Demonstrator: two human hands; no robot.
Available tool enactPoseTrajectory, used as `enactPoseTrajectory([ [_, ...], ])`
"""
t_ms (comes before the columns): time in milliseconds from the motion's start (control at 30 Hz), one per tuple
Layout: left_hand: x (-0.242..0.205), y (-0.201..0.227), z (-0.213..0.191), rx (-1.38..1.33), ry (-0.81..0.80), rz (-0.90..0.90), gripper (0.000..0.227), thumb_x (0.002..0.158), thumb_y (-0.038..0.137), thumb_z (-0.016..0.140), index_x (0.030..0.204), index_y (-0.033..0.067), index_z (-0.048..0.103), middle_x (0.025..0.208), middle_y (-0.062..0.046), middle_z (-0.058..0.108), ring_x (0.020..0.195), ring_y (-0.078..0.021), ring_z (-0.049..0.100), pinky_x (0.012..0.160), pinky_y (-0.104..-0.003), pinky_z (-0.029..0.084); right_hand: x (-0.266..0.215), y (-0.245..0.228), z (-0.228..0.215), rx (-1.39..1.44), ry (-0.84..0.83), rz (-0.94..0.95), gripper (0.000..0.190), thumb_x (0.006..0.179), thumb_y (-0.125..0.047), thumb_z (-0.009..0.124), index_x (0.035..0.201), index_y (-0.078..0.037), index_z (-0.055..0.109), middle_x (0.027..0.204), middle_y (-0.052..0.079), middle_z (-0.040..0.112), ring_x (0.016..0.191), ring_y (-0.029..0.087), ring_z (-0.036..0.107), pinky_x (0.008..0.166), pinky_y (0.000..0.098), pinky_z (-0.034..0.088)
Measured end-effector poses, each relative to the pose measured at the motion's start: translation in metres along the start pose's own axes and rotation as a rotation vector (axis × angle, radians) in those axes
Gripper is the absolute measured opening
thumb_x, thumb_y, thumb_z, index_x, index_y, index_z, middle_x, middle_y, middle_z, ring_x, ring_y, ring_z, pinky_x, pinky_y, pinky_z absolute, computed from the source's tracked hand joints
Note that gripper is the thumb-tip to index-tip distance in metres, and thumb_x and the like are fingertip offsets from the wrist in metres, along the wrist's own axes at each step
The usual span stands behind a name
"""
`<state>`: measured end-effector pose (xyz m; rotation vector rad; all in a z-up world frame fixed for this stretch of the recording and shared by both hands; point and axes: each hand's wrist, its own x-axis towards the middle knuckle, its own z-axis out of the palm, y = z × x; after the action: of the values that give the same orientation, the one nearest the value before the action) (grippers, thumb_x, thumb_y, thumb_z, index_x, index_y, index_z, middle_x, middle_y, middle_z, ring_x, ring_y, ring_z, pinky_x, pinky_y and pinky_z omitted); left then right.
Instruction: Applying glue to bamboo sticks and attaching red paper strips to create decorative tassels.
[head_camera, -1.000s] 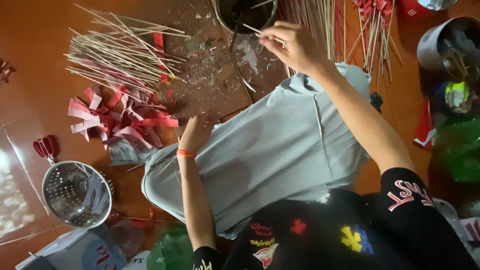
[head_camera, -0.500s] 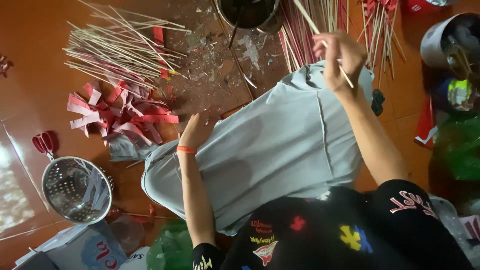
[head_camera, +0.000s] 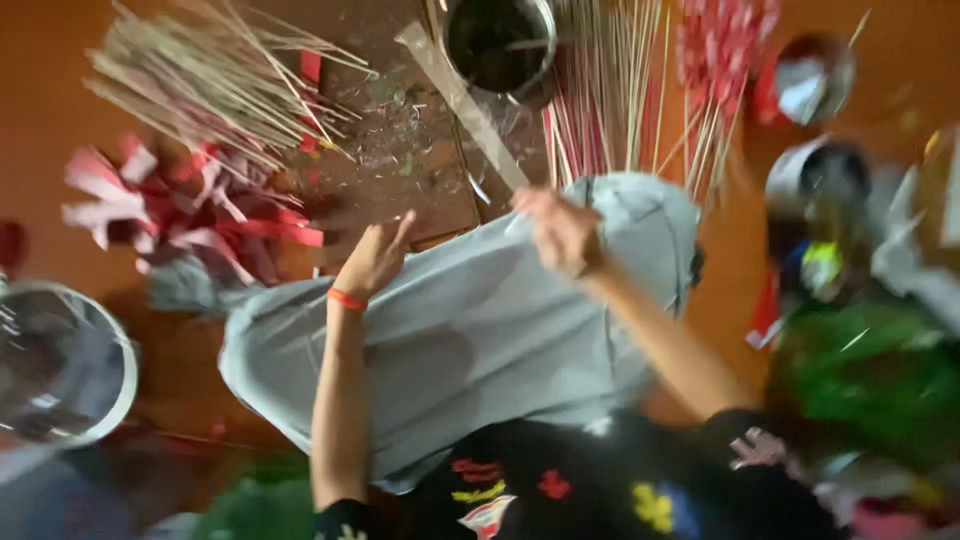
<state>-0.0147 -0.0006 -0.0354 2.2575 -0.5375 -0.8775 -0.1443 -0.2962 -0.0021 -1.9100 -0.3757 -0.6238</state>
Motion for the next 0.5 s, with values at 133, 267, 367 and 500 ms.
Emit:
enactPoseTrajectory([
  [133, -0.003, 0.033, -0.004, -0.677, 0.167, 0.355, 0.04, 0.114, 0.028, 0.041, 0.126, -0.0025, 0.065, 0.115, -0.01, 0.075, 0.105, -0.0153, 0.065, 0.098, -0.03, 0.05, 0.001, -0.044, 0.044, -0.12, -0.329, -0.003, 0.027, 0.095, 0.006, 0.065, 0.122, 0.006, 0.068, 0.101, 0.016, 0.072, 0.088, 0.03, 0.07, 0.078, 0.0379, 0.058],
  [267, -0.003, 0.027, -0.016, -0.859, 0.297, 0.461, 0.029, 0.109, 0.019, 0.058, 0.113, -0.0062, 0.07, 0.104, -0.005, 0.073, 0.101, -0.0111, 0.065, 0.093, -0.029, 0.053, 0.015, -0.039, 0.068, -0.074, -0.481, -0.004, 0.058, 0.091, 0.007, 0.068, 0.145, -0.001, 0.047, 0.127, 0.019, 0.062, 0.112, 0.033, 0.065, 0.095, 0.0395, 0.056],
  [367, -0.012, 0.023, -0.027, -0.935, 0.383, 0.437, 0.028, 0.109, 0.019, 0.062, 0.106, -0.0061, 0.073, 0.095, -0.004, 0.073, 0.091, -0.0097, 0.065, 0.084, -0.028, 0.055, 0.034, -0.021, 0.073, -0.003, -0.543, 0.047, 0.069, 0.094, 0.003, 0.064, 0.156, -0.003, 0.034, 0.143, 0.021, 0.054, 0.126, 0.032, 0.059, 0.106, 0.0402, 0.05],
  [500, -0.025, 0.027, -0.039, -0.858, 0.307, 0.537, 0.029, 0.106, 0.023, 0.066, 0.103, -0.0039, 0.075, 0.089, -0.004, 0.073, 0.082, -0.0083, 0.066, 0.074, -0.029, 0.057, 0.068, 0.012, 0.061, 0.352, -0.526, 0.565, 0.046, 0.116, -0.025, 0.045, 0.154, -0.002, 0.053, 0.133, 0.015, 0.069, 0.122, 0.019, 0.062, 0.104, 0.0309, 0.046],
])
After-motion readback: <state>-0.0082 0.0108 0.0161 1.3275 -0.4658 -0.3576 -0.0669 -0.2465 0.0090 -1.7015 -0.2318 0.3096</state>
